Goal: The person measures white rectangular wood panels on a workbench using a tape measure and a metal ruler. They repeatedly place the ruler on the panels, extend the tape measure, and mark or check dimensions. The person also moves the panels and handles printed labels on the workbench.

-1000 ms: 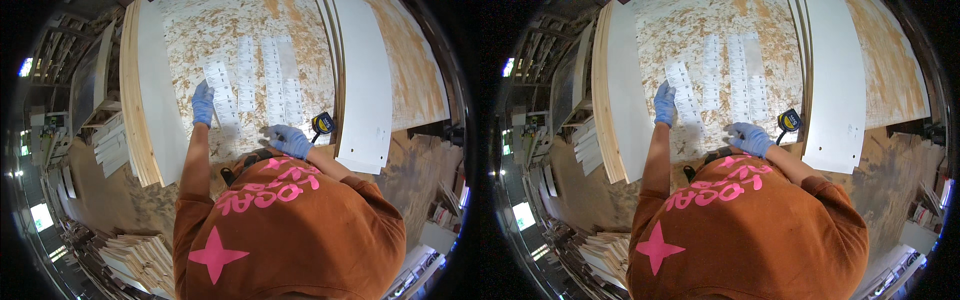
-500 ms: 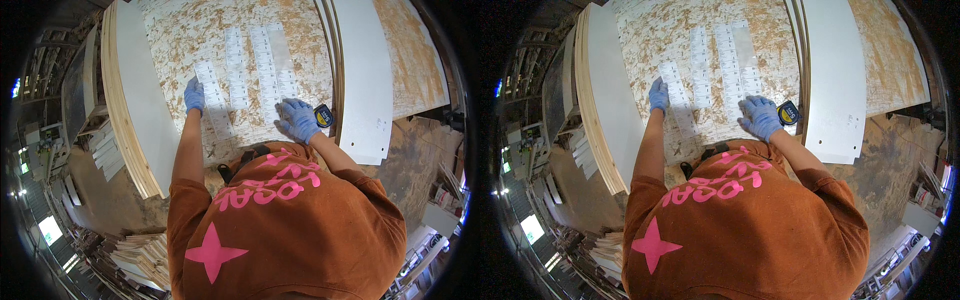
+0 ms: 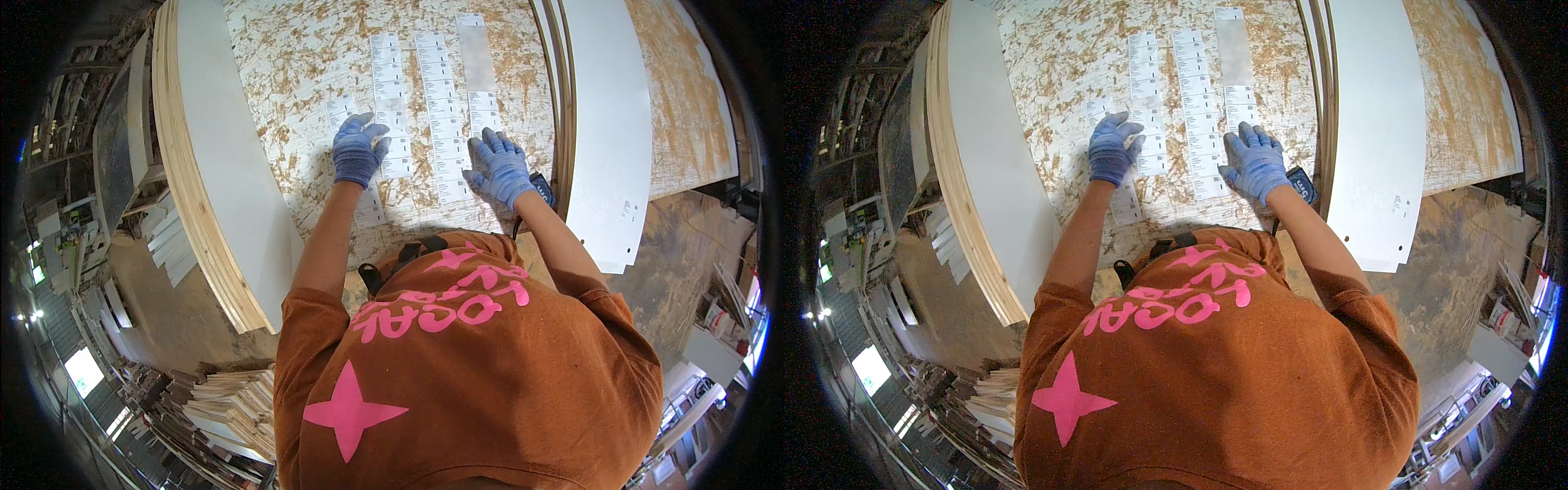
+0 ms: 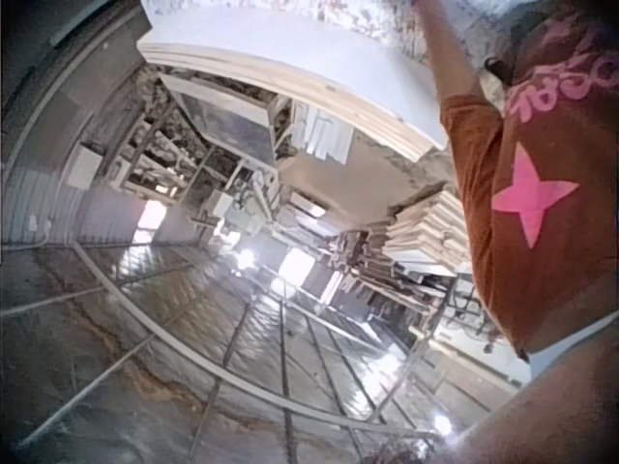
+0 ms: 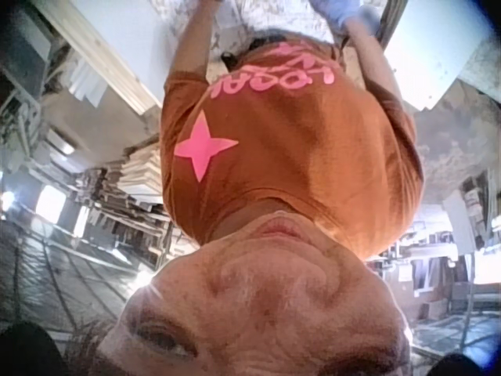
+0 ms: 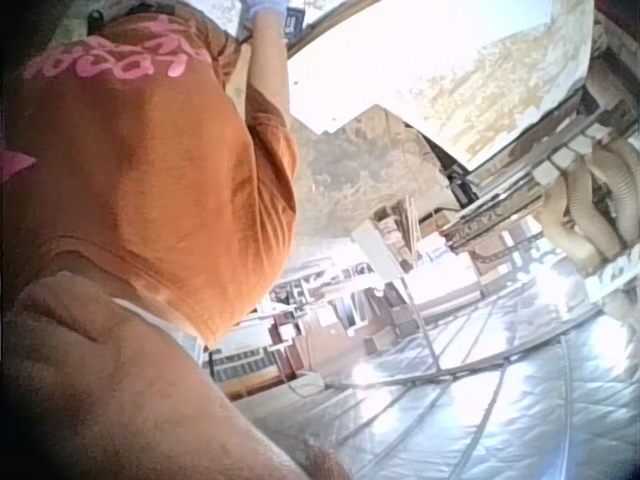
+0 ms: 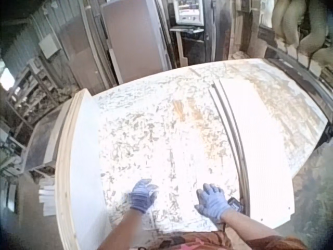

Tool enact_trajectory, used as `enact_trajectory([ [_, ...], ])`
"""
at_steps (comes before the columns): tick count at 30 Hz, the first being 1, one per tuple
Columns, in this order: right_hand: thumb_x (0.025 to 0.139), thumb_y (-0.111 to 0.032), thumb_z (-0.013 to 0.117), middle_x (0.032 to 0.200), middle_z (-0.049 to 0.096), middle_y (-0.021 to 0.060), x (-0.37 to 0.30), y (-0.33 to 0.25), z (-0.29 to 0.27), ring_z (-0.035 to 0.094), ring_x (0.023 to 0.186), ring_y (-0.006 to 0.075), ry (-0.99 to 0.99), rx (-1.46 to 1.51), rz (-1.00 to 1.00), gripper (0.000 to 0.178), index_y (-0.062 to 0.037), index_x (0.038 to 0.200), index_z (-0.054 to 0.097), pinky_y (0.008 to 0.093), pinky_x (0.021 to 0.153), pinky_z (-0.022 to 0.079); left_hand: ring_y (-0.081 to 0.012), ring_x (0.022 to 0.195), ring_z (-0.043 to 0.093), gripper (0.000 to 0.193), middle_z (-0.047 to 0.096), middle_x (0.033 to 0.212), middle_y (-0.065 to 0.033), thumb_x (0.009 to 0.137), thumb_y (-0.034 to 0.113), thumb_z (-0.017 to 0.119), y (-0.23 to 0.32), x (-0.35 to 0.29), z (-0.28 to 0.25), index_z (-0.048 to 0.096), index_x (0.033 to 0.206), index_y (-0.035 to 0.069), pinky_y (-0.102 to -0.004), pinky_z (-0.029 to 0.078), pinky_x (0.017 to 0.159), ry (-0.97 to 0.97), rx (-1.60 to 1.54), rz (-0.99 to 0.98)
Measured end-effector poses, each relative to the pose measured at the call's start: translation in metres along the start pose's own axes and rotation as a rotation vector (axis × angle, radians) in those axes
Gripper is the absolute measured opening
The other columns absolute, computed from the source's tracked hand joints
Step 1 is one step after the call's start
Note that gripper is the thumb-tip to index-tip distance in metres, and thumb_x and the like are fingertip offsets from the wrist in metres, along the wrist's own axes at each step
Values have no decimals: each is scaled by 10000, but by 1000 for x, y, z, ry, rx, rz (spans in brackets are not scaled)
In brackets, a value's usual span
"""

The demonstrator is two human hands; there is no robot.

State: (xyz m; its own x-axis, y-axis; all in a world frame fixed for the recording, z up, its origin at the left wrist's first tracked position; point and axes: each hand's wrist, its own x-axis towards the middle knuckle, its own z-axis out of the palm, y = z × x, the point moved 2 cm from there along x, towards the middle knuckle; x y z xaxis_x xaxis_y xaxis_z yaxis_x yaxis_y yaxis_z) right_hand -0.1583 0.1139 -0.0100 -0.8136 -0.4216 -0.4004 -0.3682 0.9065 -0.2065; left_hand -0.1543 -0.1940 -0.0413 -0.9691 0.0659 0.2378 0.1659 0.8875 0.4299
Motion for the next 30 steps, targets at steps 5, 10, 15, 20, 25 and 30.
enact_trajectory([
  [5,867,-524,595,1547,335,138,4,4,-10,299,1422,373,-28,31,-16,681,-179,1439,461,514,1140,254,-311,1106,593,209,641,1191,-111,740,221,785,4,-2,5,743,943,196,-424,490,942,-55,26,-3],
  [10,870,-494,604,1532,365,115,-2,6,-7,313,1414,362,-12,32,-47,633,-189,1414,493,510,1137,265,-322,1117,586,271,635,1202,-115,758,225,772,1,-3,10,727,1025,217,-436,487,950,-55,42,5],
  [15,861,-474,608,1514,393,123,-10,6,-1,330,1405,356,3,76,-70,586,-198,1373,534,509,1131,266,-325,1127,579,332,622,1229,-115,780,238,756,-1,-5,13,701,1106,230,-447,476,966,-61,60,14],
  [20,865,-475,608,1506,410,121,-21,0,1,363,1386,369,21,84,-103,572,-189,1358,554,503,1122,287,-327,1130,579,353,617,1241,-113,794,244,734,1,-2,11,681,1143,224,-441,475,966,-89,86,17],
  [25,862,-502,599,1493,427,132,-25,-2,2,366,1382,369,7,107,-103,575,-186,1341,569,506,1120,286,-329,1114,594,370,629,1232,-116,793,225,715,5,5,10,668,1160,207,-437,478,963,-70,93,50],
  [30,859,-498,606,1488,435,122,-28,-3,2,376,1374,357,8,128,-109,575,-196,1346,563,495,1117,285,-326,1098,604,357,647,1203,-123,795,203,703,8,13,8,668,1149,169,-439,482,960,-57,113,72],
])
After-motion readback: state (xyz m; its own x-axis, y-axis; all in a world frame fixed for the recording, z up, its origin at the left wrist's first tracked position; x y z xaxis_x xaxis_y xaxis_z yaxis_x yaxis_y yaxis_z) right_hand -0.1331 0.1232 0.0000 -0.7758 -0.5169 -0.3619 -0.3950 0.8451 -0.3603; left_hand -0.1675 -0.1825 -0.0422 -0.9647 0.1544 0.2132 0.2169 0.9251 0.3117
